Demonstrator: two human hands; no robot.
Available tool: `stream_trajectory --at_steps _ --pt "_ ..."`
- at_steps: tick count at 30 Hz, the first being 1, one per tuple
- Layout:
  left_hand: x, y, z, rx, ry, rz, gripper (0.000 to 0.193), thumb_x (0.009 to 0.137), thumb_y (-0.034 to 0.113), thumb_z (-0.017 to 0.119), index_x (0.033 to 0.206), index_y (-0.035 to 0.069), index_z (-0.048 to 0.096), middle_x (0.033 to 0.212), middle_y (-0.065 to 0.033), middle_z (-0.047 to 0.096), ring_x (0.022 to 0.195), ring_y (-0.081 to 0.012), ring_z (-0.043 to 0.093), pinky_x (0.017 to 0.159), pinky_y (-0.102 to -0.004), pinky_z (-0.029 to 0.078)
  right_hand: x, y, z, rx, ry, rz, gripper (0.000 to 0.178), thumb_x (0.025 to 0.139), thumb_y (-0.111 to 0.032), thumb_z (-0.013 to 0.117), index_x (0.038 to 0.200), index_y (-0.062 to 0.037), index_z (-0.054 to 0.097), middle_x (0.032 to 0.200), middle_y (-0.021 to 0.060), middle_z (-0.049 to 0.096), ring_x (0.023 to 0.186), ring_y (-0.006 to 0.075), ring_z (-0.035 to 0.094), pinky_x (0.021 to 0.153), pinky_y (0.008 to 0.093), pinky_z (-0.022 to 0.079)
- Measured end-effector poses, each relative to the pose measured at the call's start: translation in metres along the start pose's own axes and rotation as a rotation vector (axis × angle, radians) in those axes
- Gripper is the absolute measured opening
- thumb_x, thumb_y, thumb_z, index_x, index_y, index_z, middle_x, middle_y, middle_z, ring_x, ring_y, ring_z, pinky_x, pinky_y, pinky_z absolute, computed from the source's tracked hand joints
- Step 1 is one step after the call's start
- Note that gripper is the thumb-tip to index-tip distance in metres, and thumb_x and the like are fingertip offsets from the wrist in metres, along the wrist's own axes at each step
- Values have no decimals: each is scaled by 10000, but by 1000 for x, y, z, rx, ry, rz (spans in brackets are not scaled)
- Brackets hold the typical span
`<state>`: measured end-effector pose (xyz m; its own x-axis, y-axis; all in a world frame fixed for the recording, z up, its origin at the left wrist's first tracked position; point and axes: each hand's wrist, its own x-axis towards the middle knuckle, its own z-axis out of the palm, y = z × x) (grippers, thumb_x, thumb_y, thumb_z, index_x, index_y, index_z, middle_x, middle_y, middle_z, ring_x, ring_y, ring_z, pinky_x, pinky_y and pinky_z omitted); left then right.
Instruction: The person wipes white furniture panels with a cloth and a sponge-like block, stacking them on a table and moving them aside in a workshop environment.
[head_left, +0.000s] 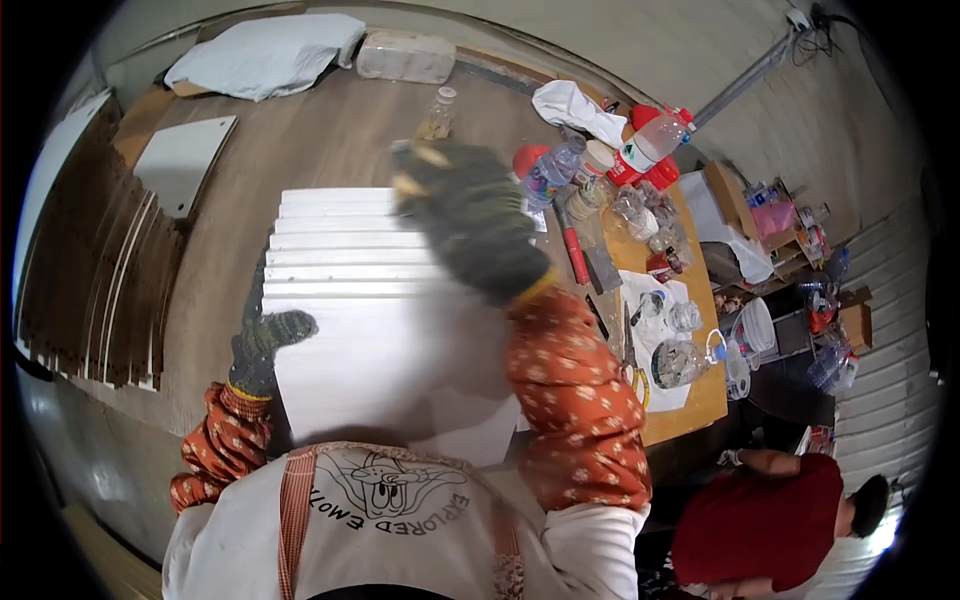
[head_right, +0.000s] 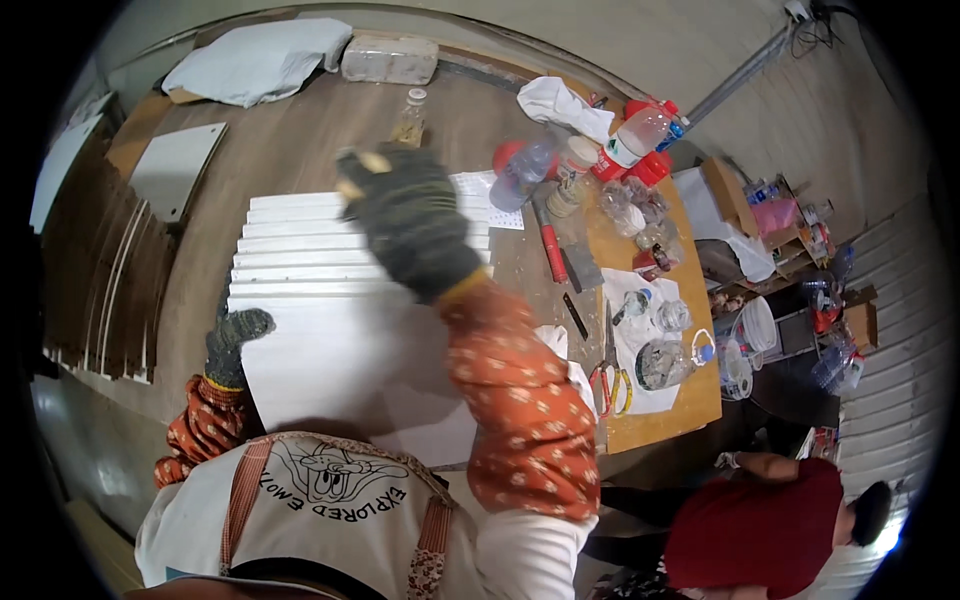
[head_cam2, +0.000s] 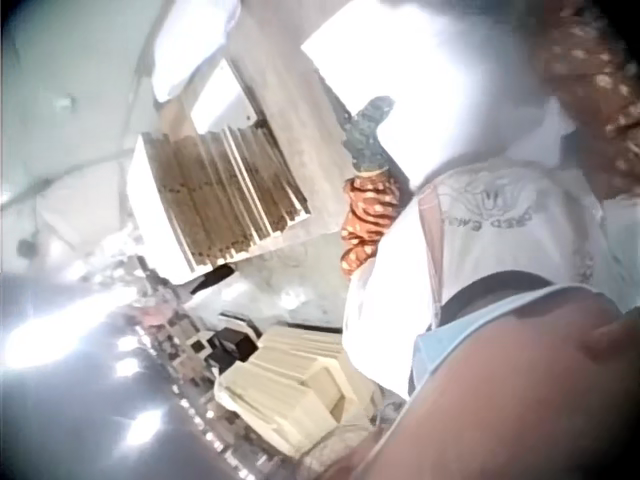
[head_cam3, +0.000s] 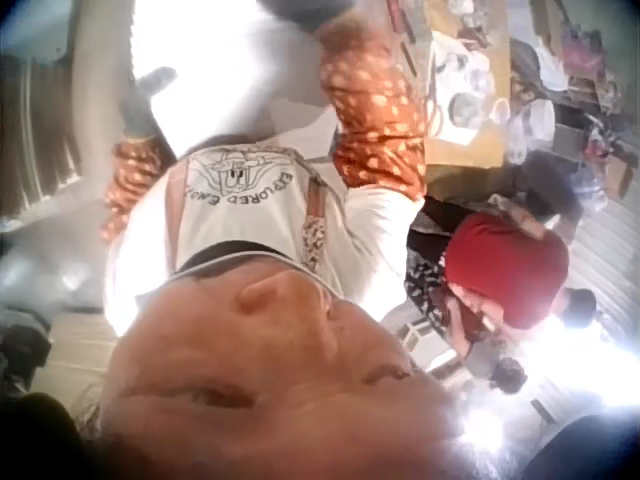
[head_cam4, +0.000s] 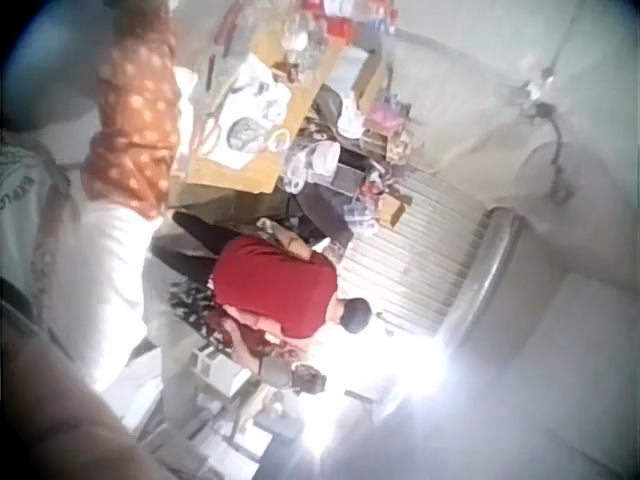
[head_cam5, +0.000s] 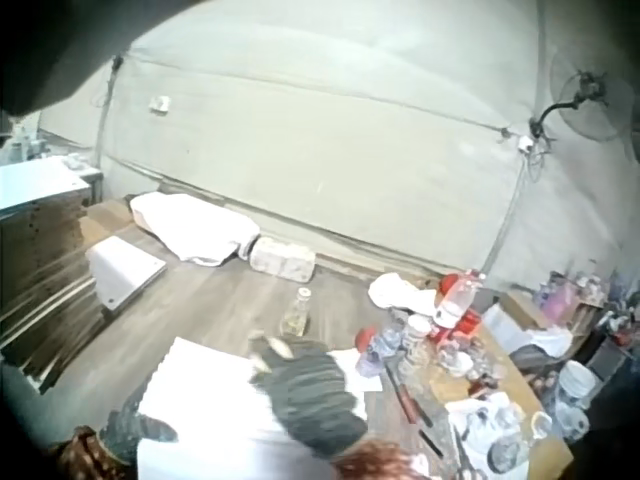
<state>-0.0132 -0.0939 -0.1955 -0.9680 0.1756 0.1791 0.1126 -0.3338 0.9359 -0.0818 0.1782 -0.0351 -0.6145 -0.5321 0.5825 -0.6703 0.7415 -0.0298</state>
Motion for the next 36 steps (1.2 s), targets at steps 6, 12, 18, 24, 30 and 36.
stream_trajectory --at_steps 6,12,18,24,30,36 --pt "10 24 27 79 50 63 973 710 176 790 1475 17 212 1424 -192 402 1282 -243 432 1045 -388 393 0 9 25 39 -17 -88 295 826 -179 586 1113 -117 616 1012 166 594 922 340 562 801 465 454" --pt "6 40 37 -170 161 -178 1001 629 70 828 1458 11 271 1509 -112 301 1348 -208 326 1089 -352 328 -67 82 -53 -311 -291 381 421 719 -125 709 1136 -119 651 1090 196 633 956 372 610 840 436 494" --pt "7 49 48 -182 168 -165 1003 628 32 806 1464 10 253 1505 -122 304 1347 -212 333 1087 -356 333 -65 77 -63 -339 -239 468 453 764 -181 685 1212 -163 622 1155 177 621 1068 347 579 943 446 441" --pt "8 44 40 -204 118 -90 1019 605 -24 774 1470 11 237 1498 -120 316 1339 -219 344 1035 -344 400 -18 46 -18 -224 -41 113 384 814 -212 595 1186 -119 615 1078 215 599 959 371 581 835 465 457" --pt "11 34 26 -120 17 5 998 692 6 740 1491 20 142 1468 -146 350 1168 -226 537 820 -352 552 25 5 14 -1 -43 -13 385 794 -199 640 1168 -110 622 1072 190 608 989 352 570 859 460 443" --pt "-10 -17 -12 165 -45 2 242 907 113 533 1105 -8 467 1079 -182 607 907 -264 656 807 -369 547 49 -22 83 318 81 -110 274 794 -162 542 1045 -92 628 1035 158 607 1047 374 545 921 522 406"
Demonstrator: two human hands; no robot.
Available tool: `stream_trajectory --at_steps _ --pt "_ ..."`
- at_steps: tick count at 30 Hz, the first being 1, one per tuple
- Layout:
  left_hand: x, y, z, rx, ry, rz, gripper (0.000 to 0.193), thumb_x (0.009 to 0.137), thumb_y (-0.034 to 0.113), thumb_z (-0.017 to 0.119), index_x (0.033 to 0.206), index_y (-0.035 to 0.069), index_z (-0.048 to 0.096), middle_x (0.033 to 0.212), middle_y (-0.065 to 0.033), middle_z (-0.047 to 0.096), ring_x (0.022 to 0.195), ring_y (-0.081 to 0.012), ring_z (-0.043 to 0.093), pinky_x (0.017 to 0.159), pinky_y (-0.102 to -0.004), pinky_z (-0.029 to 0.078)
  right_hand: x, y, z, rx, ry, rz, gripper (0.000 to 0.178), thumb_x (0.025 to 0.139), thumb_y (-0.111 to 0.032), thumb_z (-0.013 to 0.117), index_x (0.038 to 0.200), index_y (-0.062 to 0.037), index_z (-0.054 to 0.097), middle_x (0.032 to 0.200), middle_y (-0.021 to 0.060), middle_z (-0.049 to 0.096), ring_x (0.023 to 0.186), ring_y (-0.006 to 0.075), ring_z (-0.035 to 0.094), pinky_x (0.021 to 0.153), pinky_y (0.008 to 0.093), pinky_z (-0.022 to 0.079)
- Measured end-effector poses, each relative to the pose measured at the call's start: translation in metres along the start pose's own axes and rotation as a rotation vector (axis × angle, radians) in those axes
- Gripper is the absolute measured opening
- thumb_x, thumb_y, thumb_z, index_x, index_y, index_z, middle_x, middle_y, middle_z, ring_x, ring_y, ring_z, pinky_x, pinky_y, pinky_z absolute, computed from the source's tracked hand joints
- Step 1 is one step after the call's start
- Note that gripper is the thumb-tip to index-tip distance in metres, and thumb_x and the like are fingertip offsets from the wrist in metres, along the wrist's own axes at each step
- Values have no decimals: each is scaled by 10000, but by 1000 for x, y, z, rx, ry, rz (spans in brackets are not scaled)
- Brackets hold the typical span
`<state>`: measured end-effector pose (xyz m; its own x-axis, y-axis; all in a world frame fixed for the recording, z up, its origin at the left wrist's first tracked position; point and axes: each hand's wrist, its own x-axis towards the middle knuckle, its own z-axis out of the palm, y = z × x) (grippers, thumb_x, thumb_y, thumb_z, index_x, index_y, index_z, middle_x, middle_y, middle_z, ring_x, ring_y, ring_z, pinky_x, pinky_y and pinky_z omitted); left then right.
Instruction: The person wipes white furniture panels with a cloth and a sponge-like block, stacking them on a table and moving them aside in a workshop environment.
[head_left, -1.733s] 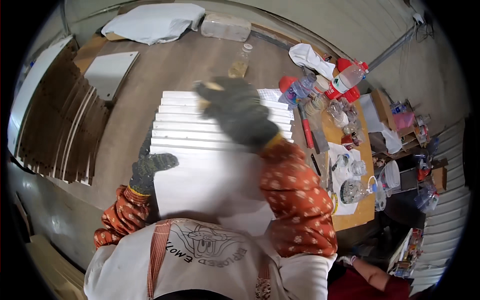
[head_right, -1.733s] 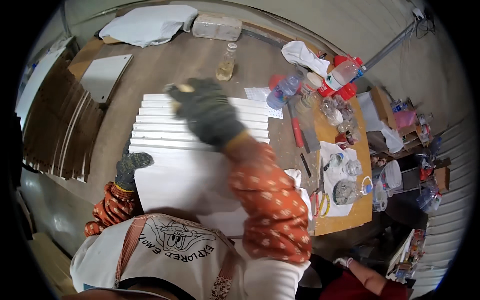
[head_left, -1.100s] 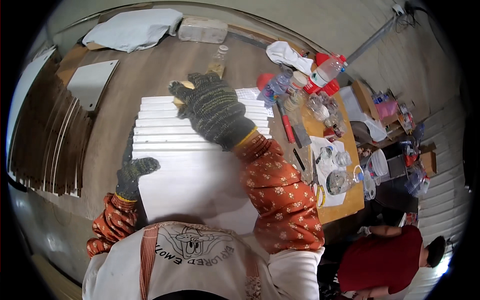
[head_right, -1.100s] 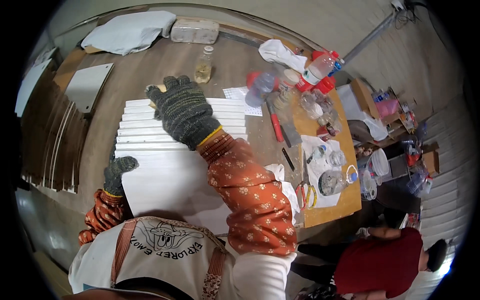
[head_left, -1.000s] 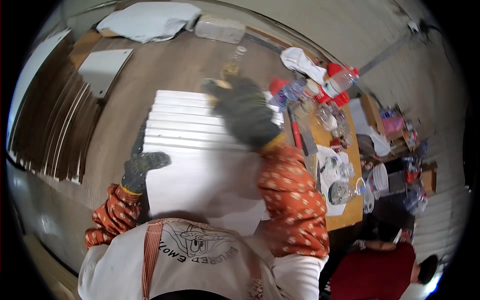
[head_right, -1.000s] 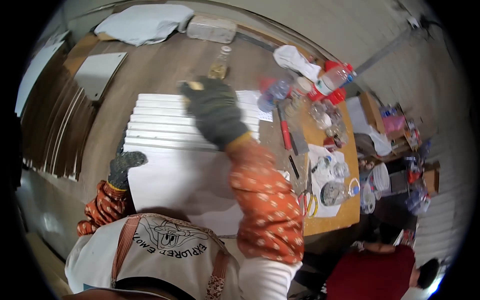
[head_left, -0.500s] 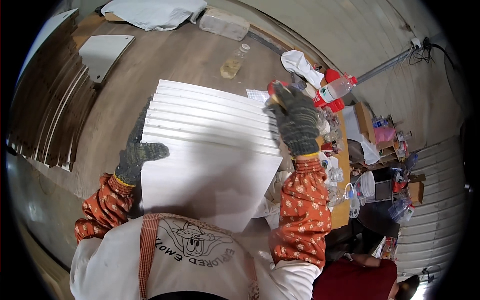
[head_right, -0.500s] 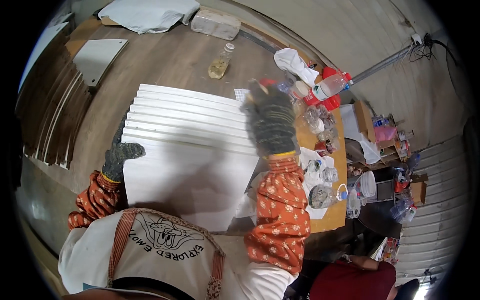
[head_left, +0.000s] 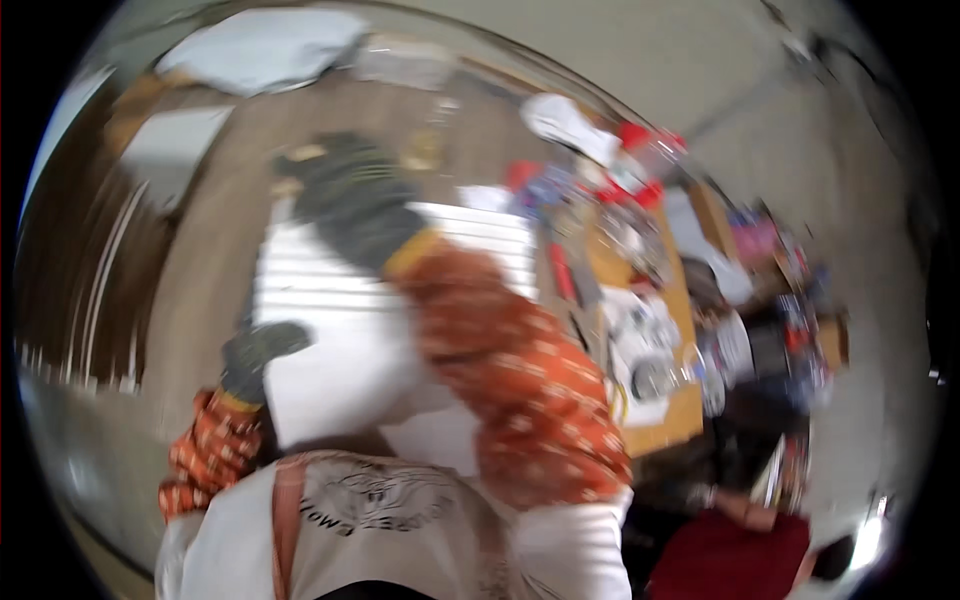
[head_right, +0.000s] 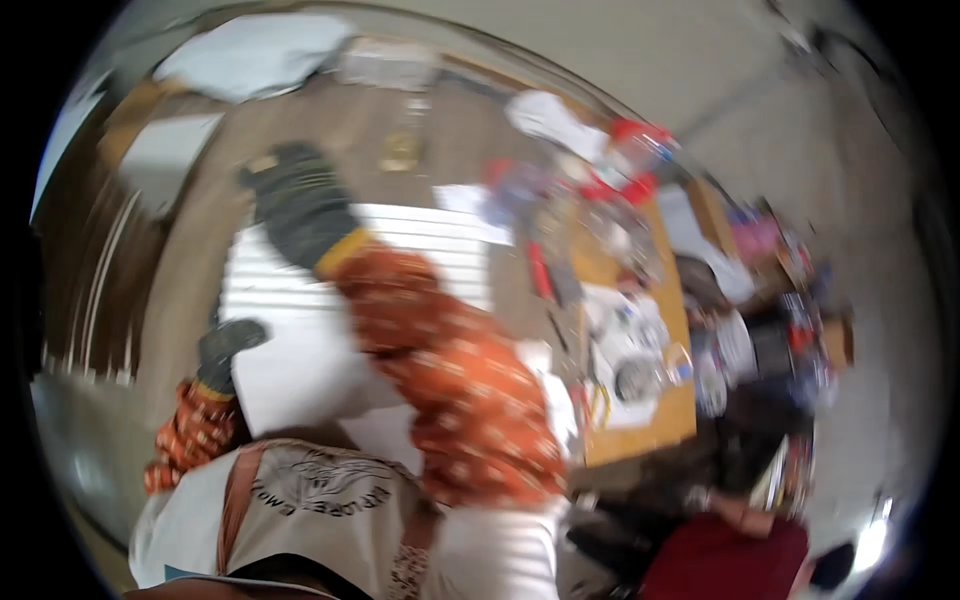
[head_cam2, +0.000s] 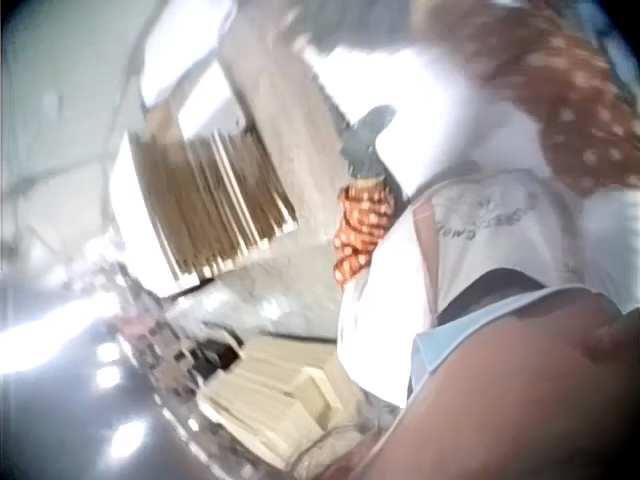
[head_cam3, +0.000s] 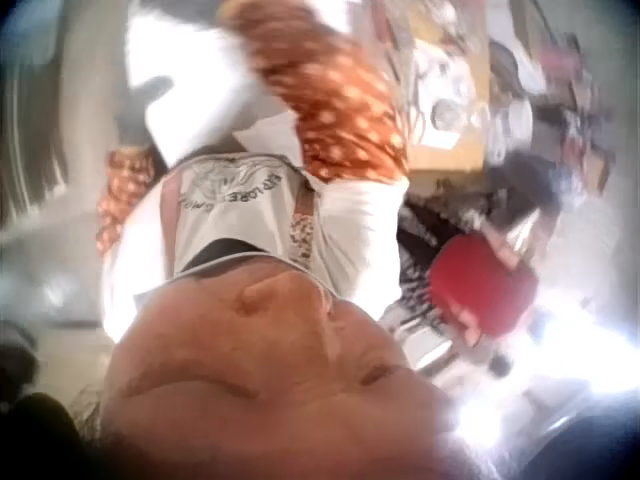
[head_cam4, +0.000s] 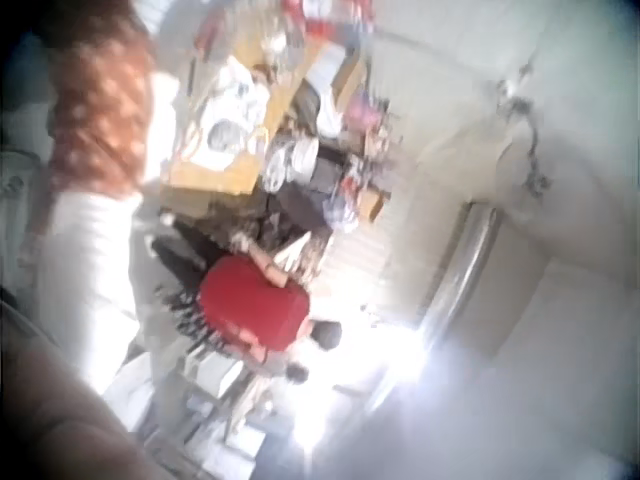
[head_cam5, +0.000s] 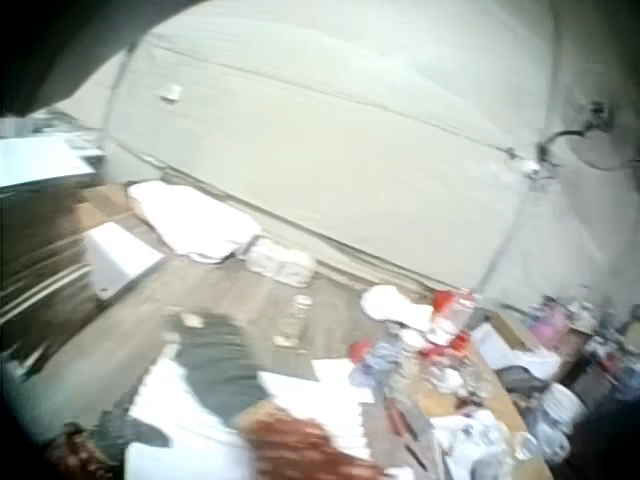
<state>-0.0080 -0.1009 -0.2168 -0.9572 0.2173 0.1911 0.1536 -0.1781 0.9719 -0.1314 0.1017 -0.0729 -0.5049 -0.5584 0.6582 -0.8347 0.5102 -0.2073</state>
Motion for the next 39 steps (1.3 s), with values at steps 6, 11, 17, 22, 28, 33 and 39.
stream_trajectory --at_steps 6,11,17,22,28,33,39 --pt "-9 -83 -102 386 188 208 247 908 26 487 1112 -62 596 1124 -160 617 1001 -252 606 890 -377 503 6 21 20 -484 -128 13 186 745 -210 567 835 -125 706 845 180 663 849 361 621 840 569 420" --pt "-6 43 20 -217 287 -373 515 862 277 592 1247 -53 504 1144 -182 586 974 -274 608 836 -382 526 -77 73 -79 -491 -43 267 202 760 -222 572 889 -176 720 914 172 664 891 342 622 805 477 446" --pt "3 17 -21 -388 323 -539 405 946 231 492 1250 -36 517 1208 -164 562 1077 -242 564 927 -385 484 -161 85 -171 -802 -204 814 296 845 -324 577 1072 -163 678 1000 159 656 937 340 612 853 470 451" --pt "2 -37 -72 158 72 -112 432 957 255 492 1265 -48 493 1238 -189 543 1108 -251 544 942 -399 474 -163 47 -138 -525 370 574 411 823 -301 630 1180 -102 597 1070 148 635 1022 316 573 950 459 394" --pt "17 7 -32 -339 108 -493 514 946 291 527 1349 -13 430 1306 -174 515 1137 -269 529 964 -380 460 -148 40 -100 -411 415 472 446 806 -340 642 1183 -102 607 1101 172 612 1048 341 556 927 483 405" --pt "17 -77 -97 281 133 174 353 943 151 501 1229 -54 536 1244 -176 564 1130 -264 545 975 -392 461 -125 19 -86 -400 326 186 335 763 -264 646 1058 -107 629 1051 151 629 969 343 578 872 487 422" --pt "6 -58 -58 234 52 176 259 942 73 453 1057 -82 625 1086 -185 647 996 -243 626 922 -379 502 -190 39 -155 -735 1 328 316 797 -235 627 1065 -68 649 966 177 618 933 353 572 856 453 438"
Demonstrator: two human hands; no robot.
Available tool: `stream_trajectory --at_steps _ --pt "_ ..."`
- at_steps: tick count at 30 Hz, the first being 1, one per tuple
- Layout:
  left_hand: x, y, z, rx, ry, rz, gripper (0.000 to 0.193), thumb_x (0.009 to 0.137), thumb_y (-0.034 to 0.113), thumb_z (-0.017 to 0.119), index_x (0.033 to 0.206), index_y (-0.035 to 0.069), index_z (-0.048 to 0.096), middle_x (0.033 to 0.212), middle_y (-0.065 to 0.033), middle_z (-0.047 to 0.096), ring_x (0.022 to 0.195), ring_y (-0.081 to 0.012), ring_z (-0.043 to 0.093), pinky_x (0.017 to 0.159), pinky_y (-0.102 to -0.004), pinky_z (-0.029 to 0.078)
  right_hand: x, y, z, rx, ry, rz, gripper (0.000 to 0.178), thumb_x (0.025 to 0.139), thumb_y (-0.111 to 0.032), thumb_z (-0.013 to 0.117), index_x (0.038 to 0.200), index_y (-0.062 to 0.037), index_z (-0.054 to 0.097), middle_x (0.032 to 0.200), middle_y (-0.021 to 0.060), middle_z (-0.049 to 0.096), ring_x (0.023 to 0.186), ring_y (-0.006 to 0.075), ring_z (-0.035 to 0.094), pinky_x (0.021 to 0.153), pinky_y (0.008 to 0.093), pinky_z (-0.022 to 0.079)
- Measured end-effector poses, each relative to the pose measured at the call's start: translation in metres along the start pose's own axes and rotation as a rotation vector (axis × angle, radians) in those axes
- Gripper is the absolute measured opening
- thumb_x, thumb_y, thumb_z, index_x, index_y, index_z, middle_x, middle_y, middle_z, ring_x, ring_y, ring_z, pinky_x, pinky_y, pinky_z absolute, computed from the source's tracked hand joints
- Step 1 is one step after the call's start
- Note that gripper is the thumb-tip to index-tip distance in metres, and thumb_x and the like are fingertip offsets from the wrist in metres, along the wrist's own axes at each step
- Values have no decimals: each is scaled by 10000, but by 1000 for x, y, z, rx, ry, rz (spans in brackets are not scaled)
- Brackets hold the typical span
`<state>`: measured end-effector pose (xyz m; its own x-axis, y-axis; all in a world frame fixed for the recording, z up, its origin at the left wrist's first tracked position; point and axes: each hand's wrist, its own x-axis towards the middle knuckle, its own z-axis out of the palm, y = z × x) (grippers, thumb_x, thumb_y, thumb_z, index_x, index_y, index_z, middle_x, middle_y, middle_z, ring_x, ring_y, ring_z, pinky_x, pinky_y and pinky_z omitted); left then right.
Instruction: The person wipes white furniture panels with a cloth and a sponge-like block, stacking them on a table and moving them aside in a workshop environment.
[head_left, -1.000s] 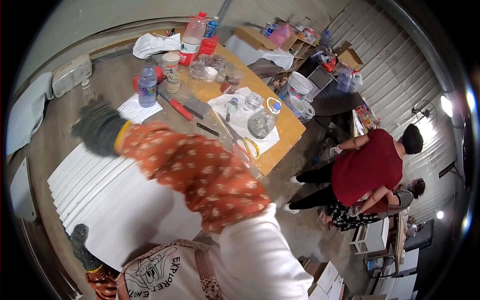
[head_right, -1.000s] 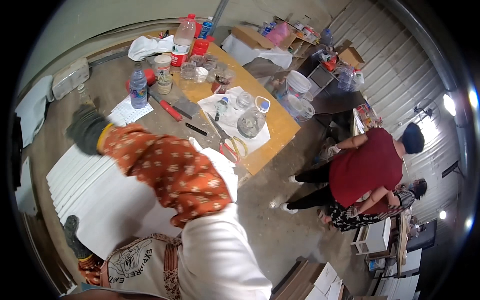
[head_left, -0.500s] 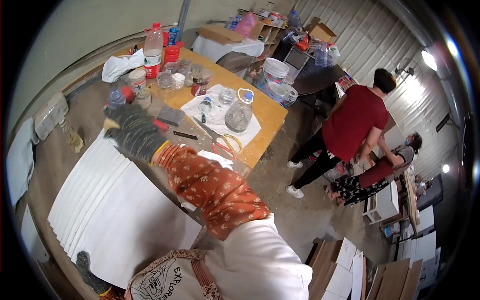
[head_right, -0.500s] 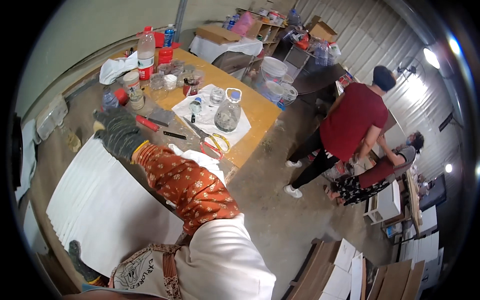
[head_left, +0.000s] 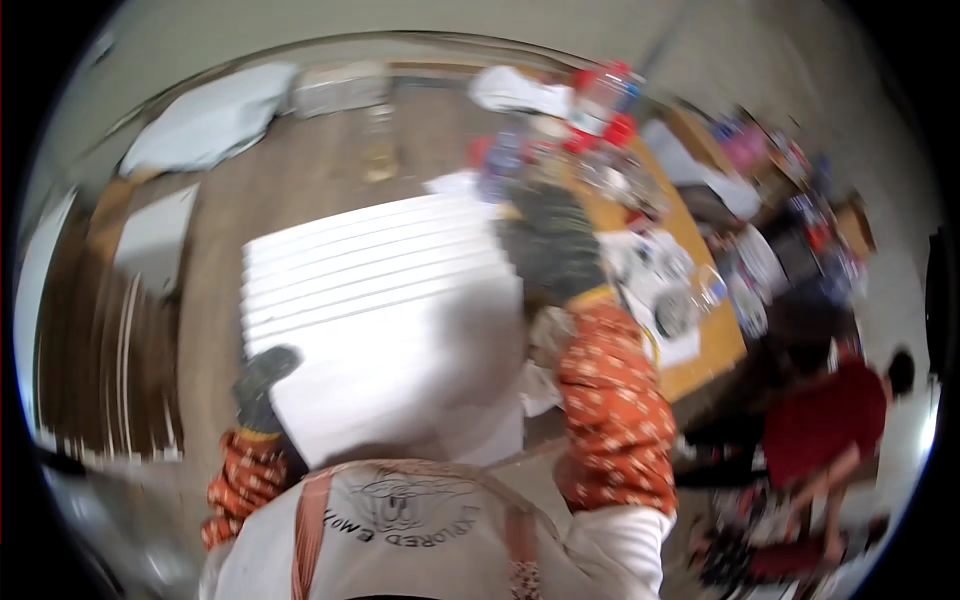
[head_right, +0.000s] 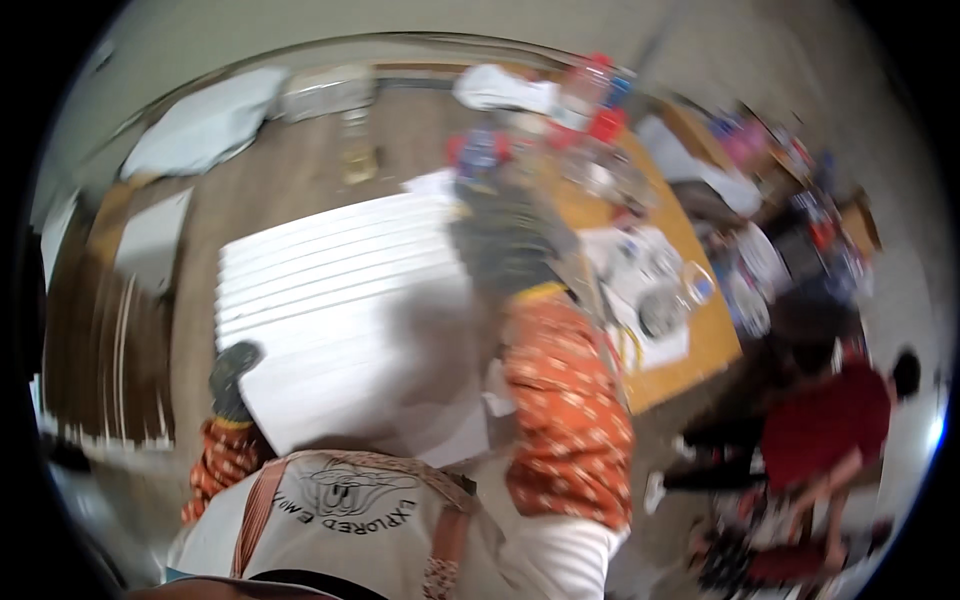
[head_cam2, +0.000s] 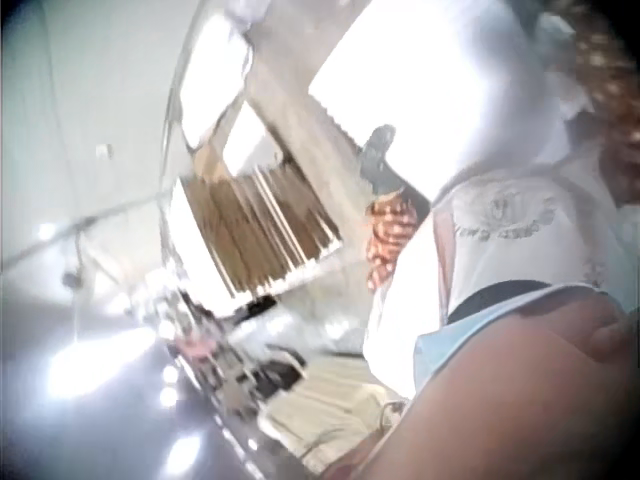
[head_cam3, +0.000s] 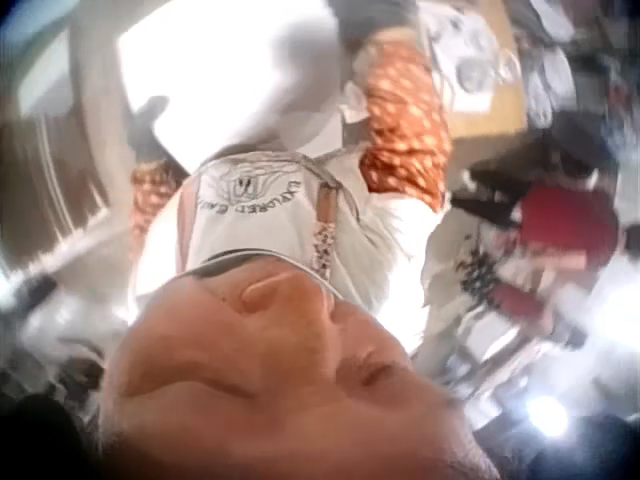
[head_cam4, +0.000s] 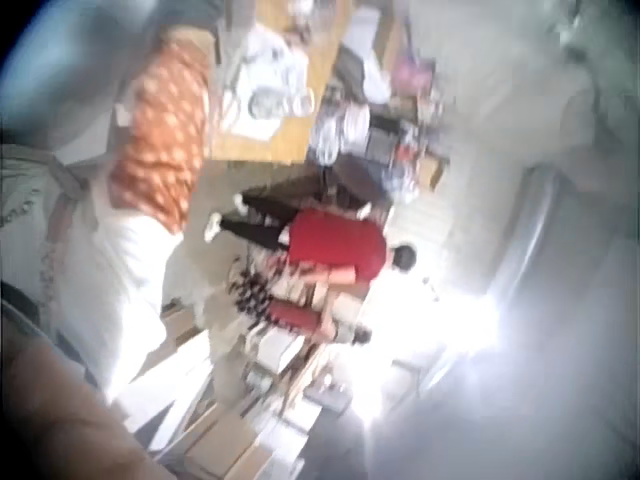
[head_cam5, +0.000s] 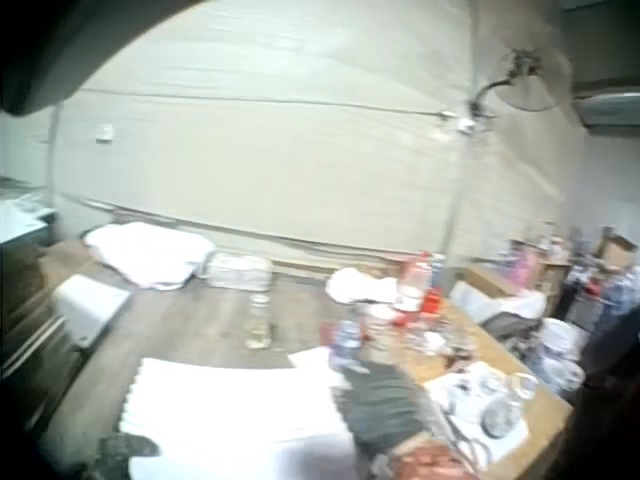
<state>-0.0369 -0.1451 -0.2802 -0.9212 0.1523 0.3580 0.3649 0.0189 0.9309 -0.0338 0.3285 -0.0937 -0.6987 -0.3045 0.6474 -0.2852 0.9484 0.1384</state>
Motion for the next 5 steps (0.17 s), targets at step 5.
stream_trajectory --at_steps 5 --pt "6 30 23 -783 -347 164 517 979 222 238 1230 -188 429 1262 -284 514 1162 -385 521 1027 -459 415 21 -12 -23 -19 -221 302 488 762 -278 648 1227 -137 600 1031 162 635 932 359 596 845 469 455"
